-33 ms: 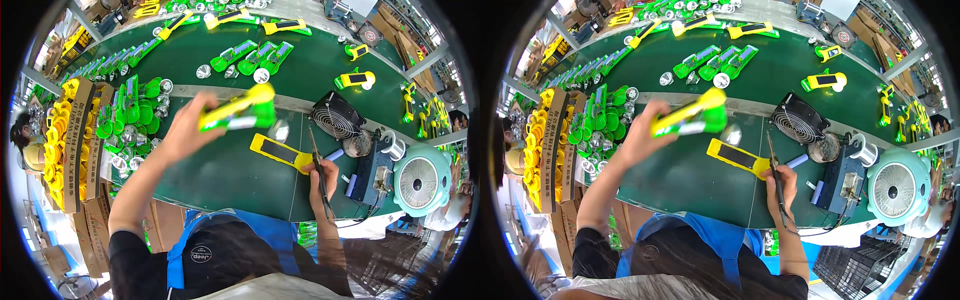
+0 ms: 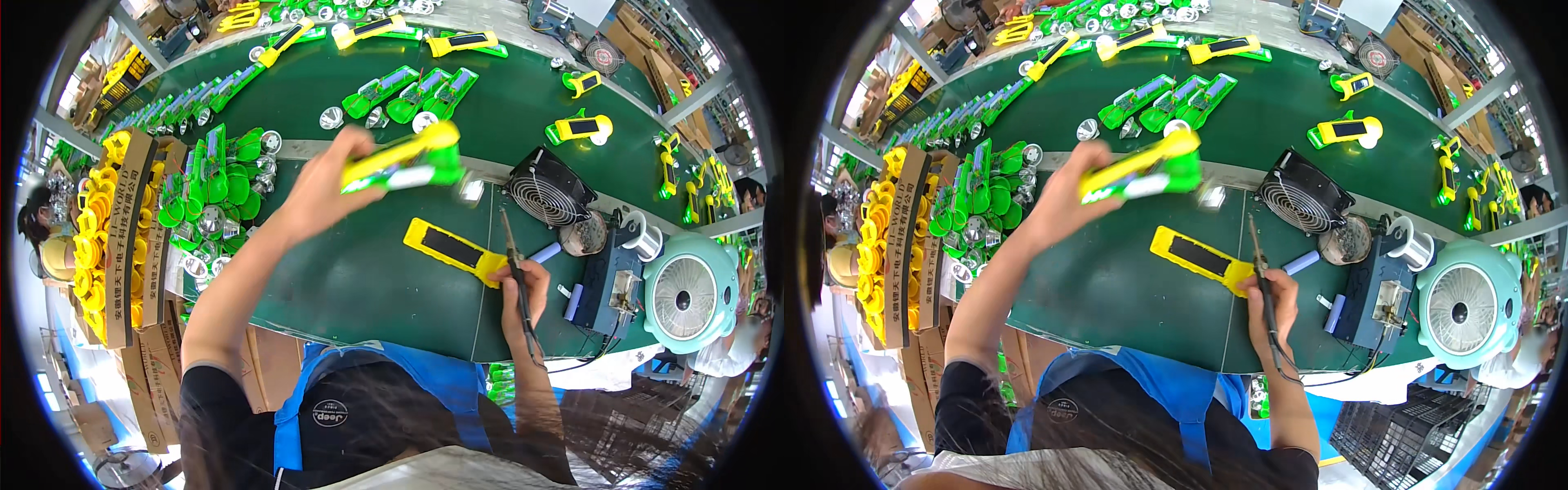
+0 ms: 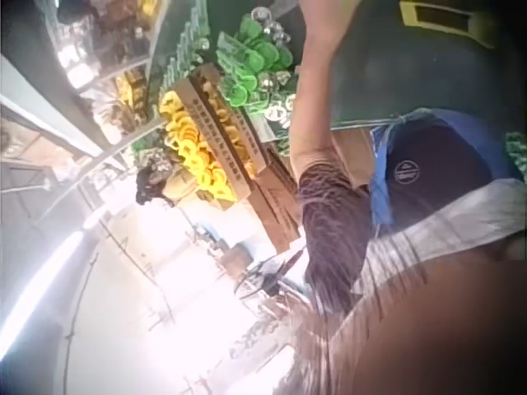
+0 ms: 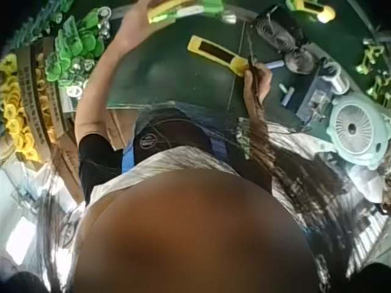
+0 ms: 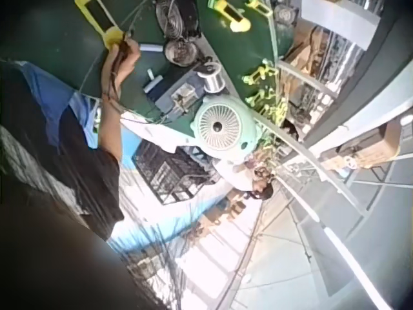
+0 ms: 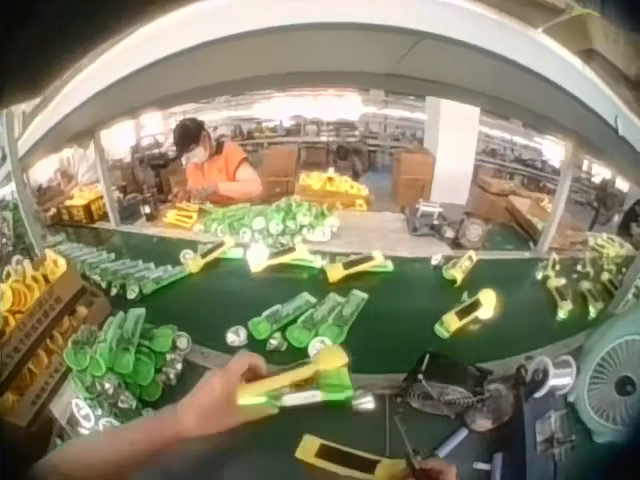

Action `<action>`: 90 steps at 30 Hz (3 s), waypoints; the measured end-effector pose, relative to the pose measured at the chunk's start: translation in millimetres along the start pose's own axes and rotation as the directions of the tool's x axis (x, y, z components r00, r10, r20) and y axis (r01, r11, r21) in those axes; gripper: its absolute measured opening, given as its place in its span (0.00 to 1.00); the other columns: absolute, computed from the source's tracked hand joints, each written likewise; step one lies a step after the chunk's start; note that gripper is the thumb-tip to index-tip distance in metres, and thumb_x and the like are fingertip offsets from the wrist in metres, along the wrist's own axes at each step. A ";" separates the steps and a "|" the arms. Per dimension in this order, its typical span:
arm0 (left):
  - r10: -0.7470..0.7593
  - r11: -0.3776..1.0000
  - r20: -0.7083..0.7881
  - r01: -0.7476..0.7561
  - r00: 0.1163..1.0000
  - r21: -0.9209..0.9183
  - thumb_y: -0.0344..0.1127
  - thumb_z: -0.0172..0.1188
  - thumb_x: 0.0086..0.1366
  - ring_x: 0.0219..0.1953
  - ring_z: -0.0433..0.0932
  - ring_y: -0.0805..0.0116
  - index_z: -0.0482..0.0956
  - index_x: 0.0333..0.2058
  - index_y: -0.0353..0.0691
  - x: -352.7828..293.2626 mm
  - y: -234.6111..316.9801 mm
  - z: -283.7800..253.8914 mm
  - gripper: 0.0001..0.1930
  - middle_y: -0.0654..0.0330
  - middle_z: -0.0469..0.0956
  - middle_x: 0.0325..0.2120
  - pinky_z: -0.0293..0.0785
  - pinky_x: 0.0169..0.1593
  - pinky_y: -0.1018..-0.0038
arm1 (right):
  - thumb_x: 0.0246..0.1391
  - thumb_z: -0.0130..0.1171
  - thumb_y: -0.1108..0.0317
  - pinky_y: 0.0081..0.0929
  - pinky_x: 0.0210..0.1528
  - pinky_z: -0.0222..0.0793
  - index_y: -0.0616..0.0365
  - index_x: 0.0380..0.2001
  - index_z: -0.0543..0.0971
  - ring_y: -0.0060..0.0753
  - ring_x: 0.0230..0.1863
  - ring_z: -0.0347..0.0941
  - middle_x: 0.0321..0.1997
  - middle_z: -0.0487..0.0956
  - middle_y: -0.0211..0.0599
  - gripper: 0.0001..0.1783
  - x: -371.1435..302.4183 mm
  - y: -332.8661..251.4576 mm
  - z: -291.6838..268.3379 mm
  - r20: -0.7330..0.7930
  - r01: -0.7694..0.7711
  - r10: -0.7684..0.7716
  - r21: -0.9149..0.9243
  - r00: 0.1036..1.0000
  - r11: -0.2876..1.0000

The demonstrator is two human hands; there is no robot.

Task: Soldering electronic components and wires to assemble solar-powered flashlight parts.

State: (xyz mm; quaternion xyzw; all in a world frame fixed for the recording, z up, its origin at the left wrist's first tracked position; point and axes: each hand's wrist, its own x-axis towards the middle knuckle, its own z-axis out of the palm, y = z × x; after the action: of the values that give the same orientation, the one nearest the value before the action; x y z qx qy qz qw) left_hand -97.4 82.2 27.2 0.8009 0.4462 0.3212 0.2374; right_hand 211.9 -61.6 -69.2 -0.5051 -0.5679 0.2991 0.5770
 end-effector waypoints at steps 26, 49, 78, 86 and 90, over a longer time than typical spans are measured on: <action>-0.029 0.674 0.212 -0.138 0.977 0.725 0.40 0.68 0.43 0.46 0.72 0.50 0.71 0.44 0.37 168.1 -13.4 95.1 0.28 0.48 0.72 0.43 0.67 0.49 0.58 | 0.55 0.58 0.75 0.26 0.37 0.75 0.60 0.47 0.65 0.32 0.33 0.80 0.30 0.80 0.42 0.18 4.2 11.7 -7.6 0.052 -0.063 0.059 0.075 0.997 0.995; -0.136 0.970 0.097 0.152 0.986 -0.187 0.18 0.56 0.57 0.37 0.78 0.66 0.71 0.54 0.39 -111.3 39.2 41.4 0.24 0.56 0.75 0.37 0.75 0.37 0.72 | 0.55 0.60 0.50 0.28 0.40 0.66 0.61 0.43 0.67 0.32 0.34 0.70 0.35 0.72 0.40 0.26 9.2 -46.3 -25.1 0.060 0.265 -0.259 -0.150 0.964 0.952; 0.073 0.997 0.045 -0.074 0.996 0.038 0.21 0.61 0.44 0.35 0.72 0.58 0.69 0.25 0.38 -74.0 41.4 76.9 0.10 0.59 0.70 0.36 0.71 0.35 0.65 | 0.54 0.61 0.65 0.22 0.34 0.70 0.64 0.36 0.72 0.25 0.27 0.73 0.32 0.76 0.39 0.14 -20.9 -37.7 9.2 0.060 -0.366 0.364 0.282 0.929 0.887; -0.085 0.966 0.279 0.010 0.957 0.259 0.23 0.59 0.46 0.36 0.72 0.55 0.71 0.25 0.34 -56.9 50.9 72.4 0.06 0.56 0.70 0.34 0.72 0.39 0.63 | 0.53 0.61 0.68 0.23 0.37 0.74 0.66 0.36 0.73 0.26 0.28 0.77 0.36 0.78 0.44 0.13 -17.3 -42.6 12.8 0.115 -0.437 0.424 0.139 0.898 0.889; -0.112 0.951 0.355 -0.003 0.928 0.309 0.24 0.57 0.49 0.38 0.72 0.54 0.74 0.26 0.31 -51.8 52.3 70.6 0.05 0.53 0.70 0.34 0.73 0.41 0.63 | 0.52 0.62 0.66 0.39 0.62 0.60 0.63 0.35 0.73 0.23 0.28 0.77 0.24 0.81 0.39 0.13 -14.4 -45.3 16.1 0.145 -0.404 0.393 0.057 0.908 0.913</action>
State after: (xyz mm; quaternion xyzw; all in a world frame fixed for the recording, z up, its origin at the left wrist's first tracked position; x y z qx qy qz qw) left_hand -37.2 5.1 -1.6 0.8609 0.4601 0.0859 0.1995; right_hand 183.6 -85.0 -35.0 -0.5648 -0.4759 0.4669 0.4864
